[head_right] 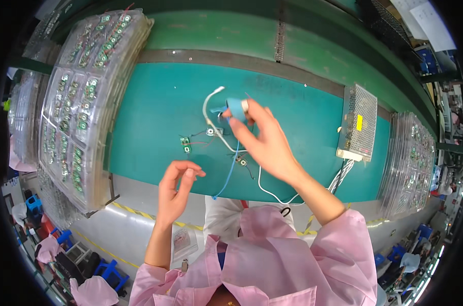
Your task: Assembling and inspecting small printed circuit boards on a production line.
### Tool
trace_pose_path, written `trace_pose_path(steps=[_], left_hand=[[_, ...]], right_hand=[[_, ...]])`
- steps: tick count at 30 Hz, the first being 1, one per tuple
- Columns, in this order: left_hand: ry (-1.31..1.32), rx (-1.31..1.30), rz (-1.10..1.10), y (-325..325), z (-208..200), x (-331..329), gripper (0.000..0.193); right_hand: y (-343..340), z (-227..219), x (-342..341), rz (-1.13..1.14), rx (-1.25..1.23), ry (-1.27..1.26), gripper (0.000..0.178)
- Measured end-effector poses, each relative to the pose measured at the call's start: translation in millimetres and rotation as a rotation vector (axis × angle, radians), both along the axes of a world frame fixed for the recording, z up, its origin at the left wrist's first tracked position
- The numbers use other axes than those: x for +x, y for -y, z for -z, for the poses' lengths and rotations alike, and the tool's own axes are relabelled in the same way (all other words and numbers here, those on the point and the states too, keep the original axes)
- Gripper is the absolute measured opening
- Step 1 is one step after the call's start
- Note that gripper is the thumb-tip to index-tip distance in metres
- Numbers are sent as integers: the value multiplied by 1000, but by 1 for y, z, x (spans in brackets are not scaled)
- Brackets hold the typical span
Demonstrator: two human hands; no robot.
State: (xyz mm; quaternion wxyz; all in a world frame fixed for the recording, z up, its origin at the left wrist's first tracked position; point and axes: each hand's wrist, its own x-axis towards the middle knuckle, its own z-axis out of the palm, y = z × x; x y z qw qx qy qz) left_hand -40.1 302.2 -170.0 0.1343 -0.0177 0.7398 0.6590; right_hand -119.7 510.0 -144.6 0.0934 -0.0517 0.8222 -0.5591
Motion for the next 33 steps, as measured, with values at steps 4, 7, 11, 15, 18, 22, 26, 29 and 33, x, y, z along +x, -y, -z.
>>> trace_pose_path(steps=[4,7,11,15,18,22,26,29,33], left_hand=[[-237,-14,-44,-28,-2,2,20],[-116,182,-24,-38,15,-2,26],[-162,141,-26,-38,54,4,25],[-311,-117,-20,-47,55,22,26],[-415,-94,-24,-55,44,35,26],[-548,-72,-56,-69,24,58,24],[-663,-68,-103,-93,-6,88,21],[-376,162,19,-86,-17,103,17],[-413,275,172,-92,-16,126,11]], right_hand=[[7,12,44,-43,20,-173,28],[12,27,59,80,73,-230,35],[13,41,60,228,-293,-91,35],[-15,41,67,363,-457,-126,35],[-33,27,88,320,-570,-126,34],[-28,10,123,177,-695,-138,34],[-9,5,178,71,-570,-244,39],[-10,7,208,-79,-526,-247,46],[-27,9,222,-139,-721,-89,50]])
